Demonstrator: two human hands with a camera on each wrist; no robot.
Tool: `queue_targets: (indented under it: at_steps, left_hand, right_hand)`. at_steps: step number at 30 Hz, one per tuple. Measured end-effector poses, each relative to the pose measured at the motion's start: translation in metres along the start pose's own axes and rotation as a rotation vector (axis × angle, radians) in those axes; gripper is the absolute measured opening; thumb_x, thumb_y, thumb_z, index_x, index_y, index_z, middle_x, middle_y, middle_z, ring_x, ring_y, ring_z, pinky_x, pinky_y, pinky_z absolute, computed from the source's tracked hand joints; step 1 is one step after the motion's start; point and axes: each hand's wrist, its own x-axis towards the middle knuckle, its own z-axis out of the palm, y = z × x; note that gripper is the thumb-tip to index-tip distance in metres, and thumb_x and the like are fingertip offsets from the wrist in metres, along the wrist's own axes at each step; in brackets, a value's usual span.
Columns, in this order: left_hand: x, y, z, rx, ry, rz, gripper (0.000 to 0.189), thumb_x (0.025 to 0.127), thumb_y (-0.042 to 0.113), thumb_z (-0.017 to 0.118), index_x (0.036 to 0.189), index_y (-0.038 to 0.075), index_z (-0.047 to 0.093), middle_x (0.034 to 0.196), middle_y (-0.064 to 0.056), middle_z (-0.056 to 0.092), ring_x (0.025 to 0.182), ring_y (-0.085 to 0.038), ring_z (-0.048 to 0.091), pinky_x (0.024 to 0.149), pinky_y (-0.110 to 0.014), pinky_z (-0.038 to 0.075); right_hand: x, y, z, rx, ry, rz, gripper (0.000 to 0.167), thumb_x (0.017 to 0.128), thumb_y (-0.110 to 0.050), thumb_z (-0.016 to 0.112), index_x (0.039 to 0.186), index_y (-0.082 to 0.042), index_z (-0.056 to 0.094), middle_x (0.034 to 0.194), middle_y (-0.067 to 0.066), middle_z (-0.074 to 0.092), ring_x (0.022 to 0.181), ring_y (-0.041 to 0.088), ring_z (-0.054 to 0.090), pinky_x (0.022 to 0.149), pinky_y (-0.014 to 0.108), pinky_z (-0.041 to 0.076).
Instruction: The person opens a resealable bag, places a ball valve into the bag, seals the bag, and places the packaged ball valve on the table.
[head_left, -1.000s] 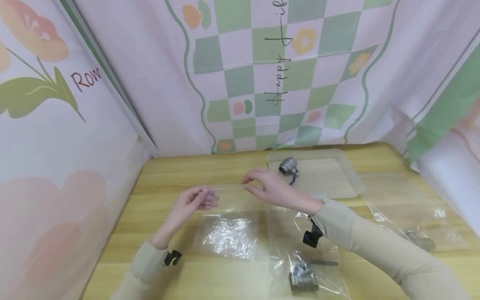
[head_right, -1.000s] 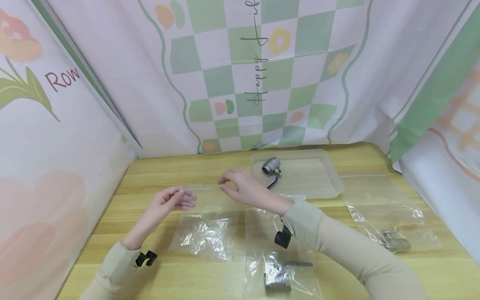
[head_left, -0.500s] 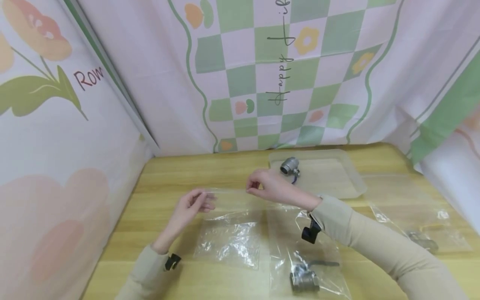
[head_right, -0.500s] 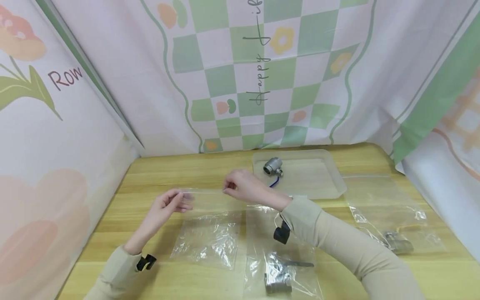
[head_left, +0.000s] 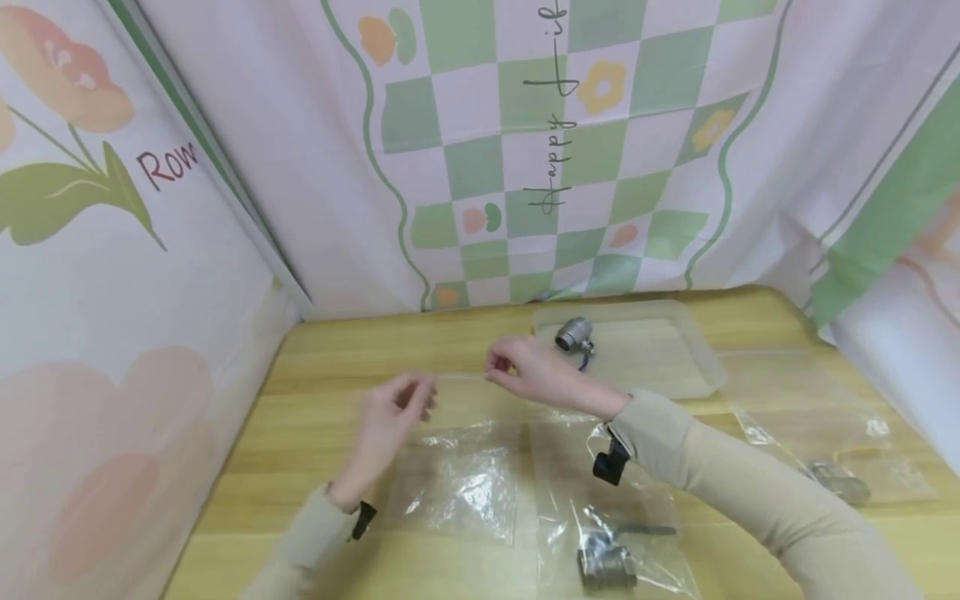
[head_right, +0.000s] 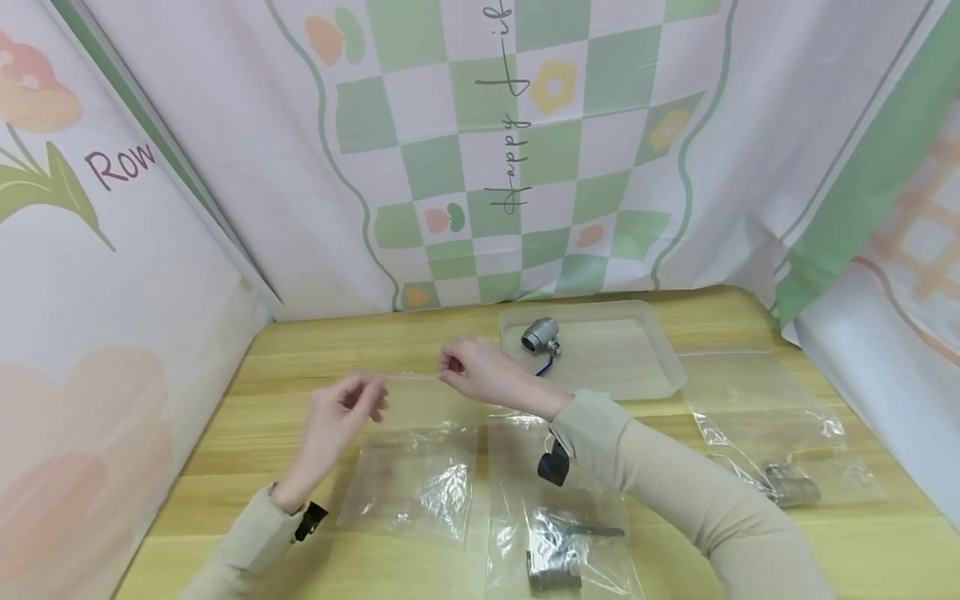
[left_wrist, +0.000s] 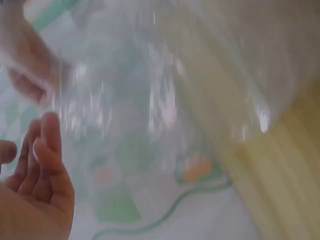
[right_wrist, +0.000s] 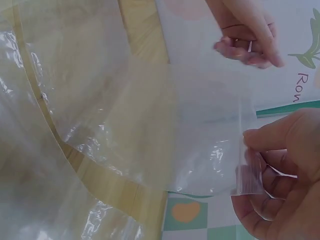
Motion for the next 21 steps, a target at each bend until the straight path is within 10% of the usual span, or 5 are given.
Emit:
queue_targets:
  at_steps: [4, 10, 21]
  left_hand:
    - [0.003, 0.002, 0.016, -0.203, -0.178, -0.258, 0.031, 0.101, 0.026, 0.058, 0.105, -0.001, 0.071, 0.091, -0.021, 0.075, 0.066, -0.027, 0.073, 0.063, -0.037, 0.064]
    - [0.013, 0.000, 0.026, -0.359, -0.210, -0.456, 0.044, 0.103, 0.036, 0.052, 0.110, -0.005, 0.069, 0.102, -0.020, 0.075, 0.067, -0.013, 0.074, 0.069, -0.037, 0.065]
    - [0.016, 0.000, 0.023, -0.519, -0.300, -0.559, 0.048, 0.102, 0.035, 0.053, 0.120, -0.009, 0.063, 0.107, -0.020, 0.074, 0.071, -0.012, 0.075, 0.075, -0.034, 0.064]
  right_hand:
    - [0.003, -0.004, 0.003, -0.018, 0.017, -0.048, 0.006, 0.089, -0.013, 0.071, 0.089, -0.009, 0.067, 0.085, 0.002, 0.070, 0.079, 0.011, 0.064, 0.075, 0.025, 0.060]
    - [0.006, -0.008, 0.010, -0.021, 0.050, -0.163, 0.004, 0.087, -0.007, 0.071, 0.088, -0.007, 0.068, 0.086, 0.004, 0.068, 0.078, 0.013, 0.063, 0.071, 0.023, 0.059]
    - [0.008, -0.007, 0.019, 0.075, 0.084, -0.261, 0.007, 0.087, 0.000, 0.069, 0.091, -0.005, 0.067, 0.090, 0.007, 0.072, 0.081, 0.016, 0.069, 0.073, 0.012, 0.057]
